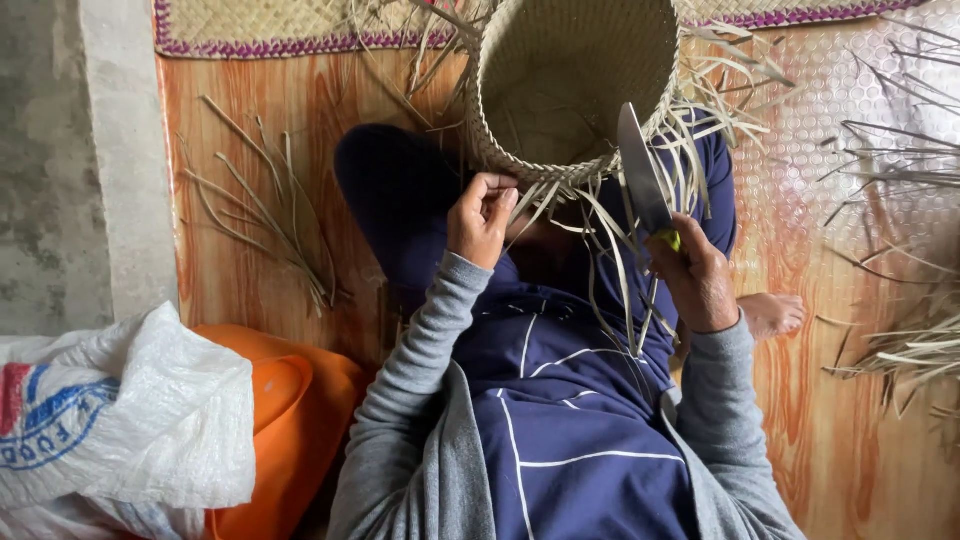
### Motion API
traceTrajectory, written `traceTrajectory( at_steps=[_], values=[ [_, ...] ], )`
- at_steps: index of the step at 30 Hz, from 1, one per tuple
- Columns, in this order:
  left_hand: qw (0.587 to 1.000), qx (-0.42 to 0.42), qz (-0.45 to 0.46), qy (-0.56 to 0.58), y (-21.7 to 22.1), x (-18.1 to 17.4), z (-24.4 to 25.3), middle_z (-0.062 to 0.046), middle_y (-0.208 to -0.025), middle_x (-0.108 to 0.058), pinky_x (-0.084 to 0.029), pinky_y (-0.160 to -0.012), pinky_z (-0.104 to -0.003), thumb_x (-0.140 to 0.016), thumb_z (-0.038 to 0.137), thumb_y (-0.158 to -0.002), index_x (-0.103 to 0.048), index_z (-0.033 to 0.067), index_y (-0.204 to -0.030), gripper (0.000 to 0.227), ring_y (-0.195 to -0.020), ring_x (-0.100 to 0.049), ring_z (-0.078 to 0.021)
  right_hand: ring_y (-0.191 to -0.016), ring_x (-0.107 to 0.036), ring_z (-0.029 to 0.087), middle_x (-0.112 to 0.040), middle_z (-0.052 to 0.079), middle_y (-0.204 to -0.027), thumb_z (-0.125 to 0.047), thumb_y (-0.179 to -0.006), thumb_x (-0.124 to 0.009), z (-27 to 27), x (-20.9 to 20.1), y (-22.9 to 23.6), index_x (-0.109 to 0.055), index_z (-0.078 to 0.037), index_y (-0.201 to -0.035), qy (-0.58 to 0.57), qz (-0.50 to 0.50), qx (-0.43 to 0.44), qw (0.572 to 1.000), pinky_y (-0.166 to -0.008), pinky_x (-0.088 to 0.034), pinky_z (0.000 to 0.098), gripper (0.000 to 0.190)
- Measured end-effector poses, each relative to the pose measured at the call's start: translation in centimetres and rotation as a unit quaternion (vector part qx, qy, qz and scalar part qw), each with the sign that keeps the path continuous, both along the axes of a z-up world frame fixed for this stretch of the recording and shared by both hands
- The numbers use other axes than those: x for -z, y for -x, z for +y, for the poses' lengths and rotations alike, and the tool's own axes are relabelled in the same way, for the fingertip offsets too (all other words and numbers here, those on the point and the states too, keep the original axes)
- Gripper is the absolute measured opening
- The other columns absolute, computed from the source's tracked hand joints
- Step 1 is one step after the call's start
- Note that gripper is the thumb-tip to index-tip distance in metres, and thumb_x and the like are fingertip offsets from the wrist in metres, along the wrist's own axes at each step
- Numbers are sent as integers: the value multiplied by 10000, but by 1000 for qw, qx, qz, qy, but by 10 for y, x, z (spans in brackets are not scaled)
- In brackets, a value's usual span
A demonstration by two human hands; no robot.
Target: Trimming the excess straw ends from the rim of a hand-woven basket using a knife
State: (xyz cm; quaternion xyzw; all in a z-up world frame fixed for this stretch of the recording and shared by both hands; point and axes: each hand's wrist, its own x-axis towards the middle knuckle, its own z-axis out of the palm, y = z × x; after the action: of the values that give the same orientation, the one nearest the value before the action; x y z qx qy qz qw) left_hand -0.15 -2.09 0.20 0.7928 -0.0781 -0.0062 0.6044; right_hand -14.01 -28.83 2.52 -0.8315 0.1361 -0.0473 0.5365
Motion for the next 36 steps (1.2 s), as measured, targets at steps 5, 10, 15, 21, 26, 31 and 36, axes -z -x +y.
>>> traceTrajectory(
  at_steps=[5,10,15,21,26,31,36],
  values=[
    [999,20,1,42,-6,-3,-11,-103,-874,-769,-610,-729,-374,-662,220,-997,-735,136,-1081,139,-837,-754,-244,-664,-675,206,-678,106,-743,-120,-1020,-681,-1,-9,-6,-647,-98,-1335,4,30,33,999,-676,-559,362,318],
    [995,47,10,85,-6,-13,-15,-112,-900,-775,-612,-780,-373,-631,183,-1020,-738,110,-1134,173,-874,-750,-222,-658,-671,204,-685,102,-746,-143,-1011,-693,-11,1,-3,-646,-121,-1341,5,36,41,998,-690,-563,355,334],
    [998,-10,-12,63,-14,-9,-11,-89,-957,-767,-624,-702,-321,-712,176,-964,-723,129,-1128,170,-761,-730,-172,-615,-659,204,-654,134,-684,-58,-988,-727,-4,-18,-5,-634,-16,-1264,-10,-49,40,998,-615,-551,319,294],
    [824,95,-468,-306,-84,-35,10,20,-1311,-607,-326,-1142,-530,-919,362,-706,-754,294,-972,320,-1303,-477,-295,-499,-564,129,-597,93,-616,-47,-894,-832,7,-34,-15,-617,-6,-1133,-90,-126,63,986,-505,-499,274,324],
    [860,208,-415,-213,-93,-50,-10,35,-779,-656,-399,-1034,-411,-792,354,-907,-666,209,-871,195,-833,-685,-169,-681,-693,300,-726,187,-824,-121,-767,-844,55,-69,-35,-697,-23,-1001,-63,-166,32,984,-642,-542,426,294],
    [905,191,-318,-208,-78,-61,-28,112,-744,-683,-488,-801,-317,-772,342,-927,-666,270,-866,142,-733,-698,-157,-550,-694,104,-700,37,-573,-38,-774,-841,94,-82,-72,-747,-53,-960,-241,-174,-34,954,-622,-576,248,209],
    [948,170,-163,-214,-81,-66,-25,142,-664,-727,-515,-784,-256,-773,450,-916,-716,340,-869,132,-712,-733,-153,-588,-662,165,-676,81,-614,-84,-758,-840,96,-47,-79,-674,-76,-822,-147,-142,131,970,-561,-535,327,178]
  ],
)
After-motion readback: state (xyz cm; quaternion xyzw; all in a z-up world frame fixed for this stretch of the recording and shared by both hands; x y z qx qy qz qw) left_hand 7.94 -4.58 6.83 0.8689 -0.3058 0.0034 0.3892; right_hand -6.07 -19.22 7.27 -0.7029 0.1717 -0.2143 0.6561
